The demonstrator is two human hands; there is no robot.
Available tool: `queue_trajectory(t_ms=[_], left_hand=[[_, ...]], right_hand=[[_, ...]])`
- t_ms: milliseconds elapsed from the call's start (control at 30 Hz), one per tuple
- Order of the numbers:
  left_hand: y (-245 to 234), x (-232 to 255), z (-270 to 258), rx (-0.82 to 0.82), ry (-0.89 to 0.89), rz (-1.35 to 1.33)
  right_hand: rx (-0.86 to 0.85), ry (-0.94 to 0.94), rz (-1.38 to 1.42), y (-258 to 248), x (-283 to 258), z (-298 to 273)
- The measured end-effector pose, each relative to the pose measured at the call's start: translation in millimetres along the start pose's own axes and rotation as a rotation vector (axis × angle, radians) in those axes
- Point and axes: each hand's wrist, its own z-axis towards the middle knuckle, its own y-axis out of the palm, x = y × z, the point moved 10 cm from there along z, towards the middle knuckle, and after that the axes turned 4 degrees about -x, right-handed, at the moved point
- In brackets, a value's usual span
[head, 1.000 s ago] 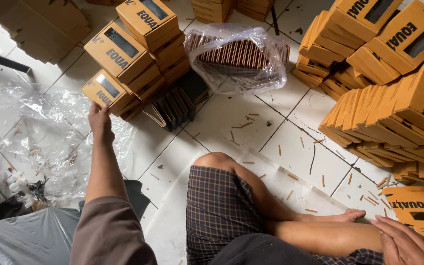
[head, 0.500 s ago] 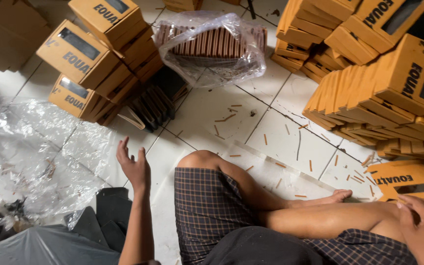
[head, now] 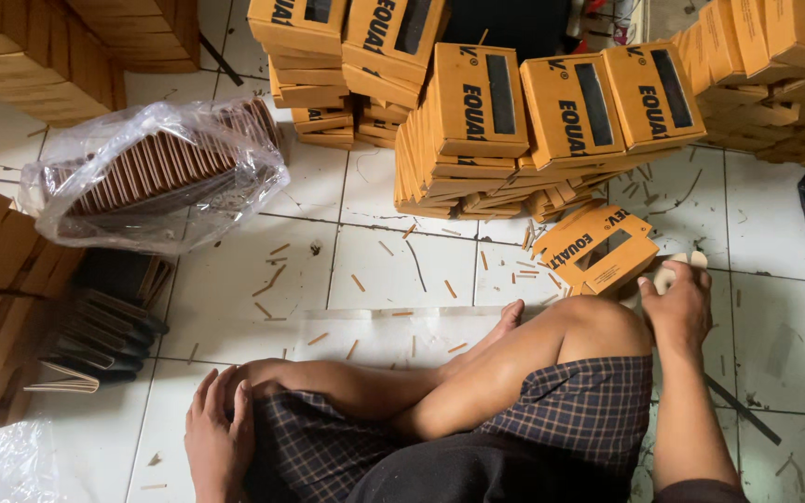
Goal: The person, while sitting on the floor, picks up cardboard box blanks, folds them into shape, places a leather wallet inside each box, and then closes the lid. They repeat this process for several wallets, picking the wallets and boxes from nearby piles on the floor.
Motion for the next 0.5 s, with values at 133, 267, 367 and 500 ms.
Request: queue_trajectory(t_ms=[133, 267, 367, 500], left_hand=[[-1.1, 5.4, 5.9, -0.013, -0.046, -0.049], [-5.1, 15.6, 3.7, 0.003, -0.061, -0.096], [-1.9, 16.4, 6.1, -0.015, -0.086, -0.079], [3.3, 8.9, 7.5, 0.063, -0.002, -0.077]], right_hand=[[0.811, -0.323, -0.348, -64.0, -38.8, -57.3], [0.260, 0.271, -0.004, -36.5, 43.0, -4.1], [0.096, 0.310, -0.108, 8.4, 105.5, 16.5], [0.708, -0.277, -0.517, -27.6, 65.7, -16.1]])
